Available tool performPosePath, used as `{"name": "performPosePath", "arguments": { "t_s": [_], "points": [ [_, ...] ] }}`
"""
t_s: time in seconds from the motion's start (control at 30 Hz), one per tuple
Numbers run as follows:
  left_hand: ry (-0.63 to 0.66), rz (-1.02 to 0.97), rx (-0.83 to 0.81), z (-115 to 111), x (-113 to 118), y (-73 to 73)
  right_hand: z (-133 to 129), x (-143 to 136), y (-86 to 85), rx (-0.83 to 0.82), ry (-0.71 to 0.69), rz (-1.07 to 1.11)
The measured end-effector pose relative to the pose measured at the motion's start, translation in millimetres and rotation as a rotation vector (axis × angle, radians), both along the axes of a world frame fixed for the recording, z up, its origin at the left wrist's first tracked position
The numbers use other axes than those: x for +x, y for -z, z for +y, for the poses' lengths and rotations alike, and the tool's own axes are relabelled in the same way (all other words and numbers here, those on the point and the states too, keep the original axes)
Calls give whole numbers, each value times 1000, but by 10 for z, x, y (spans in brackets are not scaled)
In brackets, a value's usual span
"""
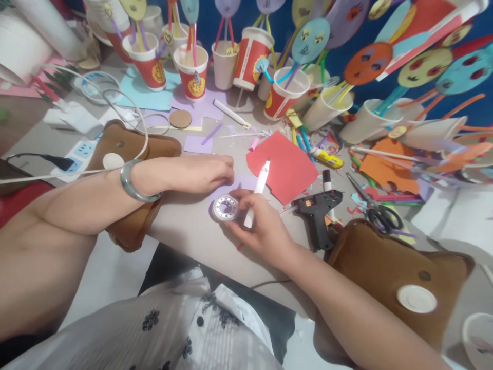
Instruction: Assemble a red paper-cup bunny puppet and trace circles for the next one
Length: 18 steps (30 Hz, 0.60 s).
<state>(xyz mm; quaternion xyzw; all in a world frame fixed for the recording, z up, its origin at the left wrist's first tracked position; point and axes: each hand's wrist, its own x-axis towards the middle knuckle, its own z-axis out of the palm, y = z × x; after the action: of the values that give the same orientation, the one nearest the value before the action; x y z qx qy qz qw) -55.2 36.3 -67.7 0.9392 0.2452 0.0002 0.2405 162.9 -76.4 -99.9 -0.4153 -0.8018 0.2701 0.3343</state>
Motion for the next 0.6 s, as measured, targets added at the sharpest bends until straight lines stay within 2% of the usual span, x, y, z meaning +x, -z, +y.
{"name": "performPosePath", "arguments": {
  "t_s": [0.33,0.6],
  "points": [
    [-141,125,-76,-45,61,-224,4,-81,69,56,-40,-14],
    [-93,172,-127,-38,-1,-279,-25,-114,67,-13,-41,-37]
  ]
}}
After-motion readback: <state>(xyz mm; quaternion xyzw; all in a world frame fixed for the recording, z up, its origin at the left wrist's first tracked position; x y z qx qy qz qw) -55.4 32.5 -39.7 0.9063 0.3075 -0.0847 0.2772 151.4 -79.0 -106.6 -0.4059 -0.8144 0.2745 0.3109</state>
